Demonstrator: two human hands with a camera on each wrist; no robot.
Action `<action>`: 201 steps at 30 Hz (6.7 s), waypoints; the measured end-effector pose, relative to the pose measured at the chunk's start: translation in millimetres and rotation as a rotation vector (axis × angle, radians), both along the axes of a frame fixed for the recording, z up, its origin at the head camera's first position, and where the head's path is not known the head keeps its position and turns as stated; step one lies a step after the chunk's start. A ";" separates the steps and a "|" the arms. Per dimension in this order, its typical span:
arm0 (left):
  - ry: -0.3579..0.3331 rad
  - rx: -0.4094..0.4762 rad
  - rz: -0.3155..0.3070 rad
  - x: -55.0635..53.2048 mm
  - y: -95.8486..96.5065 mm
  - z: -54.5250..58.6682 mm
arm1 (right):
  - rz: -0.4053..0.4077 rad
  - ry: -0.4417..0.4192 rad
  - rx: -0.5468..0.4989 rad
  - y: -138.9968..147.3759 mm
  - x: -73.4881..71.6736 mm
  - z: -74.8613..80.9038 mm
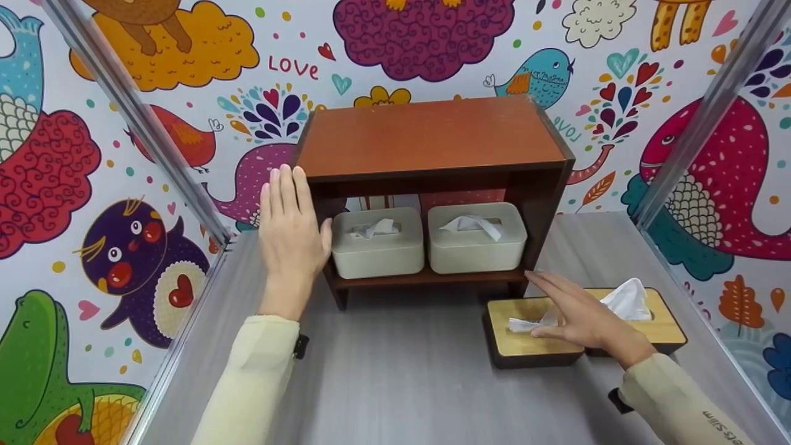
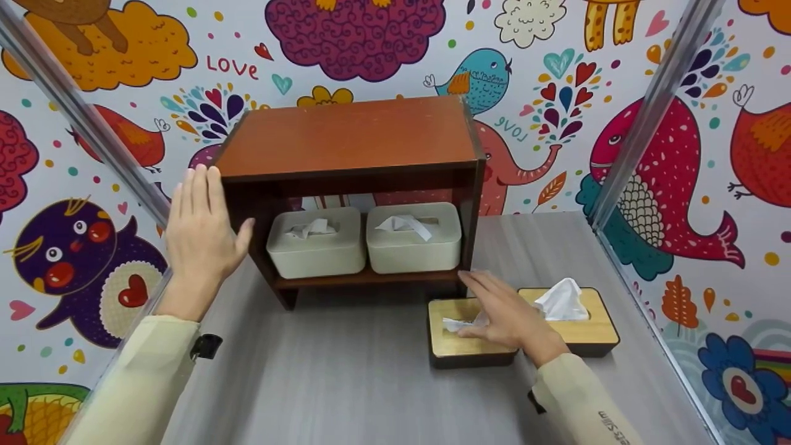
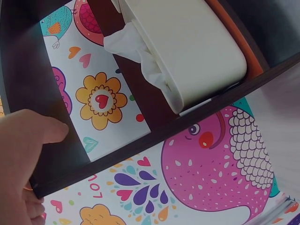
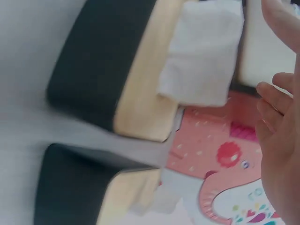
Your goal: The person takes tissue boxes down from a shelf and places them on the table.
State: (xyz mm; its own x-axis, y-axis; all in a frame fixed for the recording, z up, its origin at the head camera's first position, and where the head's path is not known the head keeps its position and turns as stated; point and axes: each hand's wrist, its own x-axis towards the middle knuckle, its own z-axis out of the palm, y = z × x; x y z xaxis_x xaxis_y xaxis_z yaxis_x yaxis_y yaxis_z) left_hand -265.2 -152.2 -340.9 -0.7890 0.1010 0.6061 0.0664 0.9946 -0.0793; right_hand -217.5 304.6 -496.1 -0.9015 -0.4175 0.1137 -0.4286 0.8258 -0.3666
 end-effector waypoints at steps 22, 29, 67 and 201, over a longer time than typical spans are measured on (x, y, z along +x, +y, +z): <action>0.003 -0.004 0.005 0.6 0.5 0.2 | 0.269 0.311 -0.027 -70.5 -26.7 58.5; -0.008 -0.006 0.003 0.7 0.7 0.9 | 0.234 0.313 0.032 -82.5 -46.0 78.8; -0.015 -0.029 0.032 0.8 4.3 0.2 | -0.080 -0.278 0.109 -107.3 -134.3 93.7; -0.021 -0.015 0.032 0.2 2.3 0.4 | 0.115 0.116 0.253 -183.9 -9.3 -26.5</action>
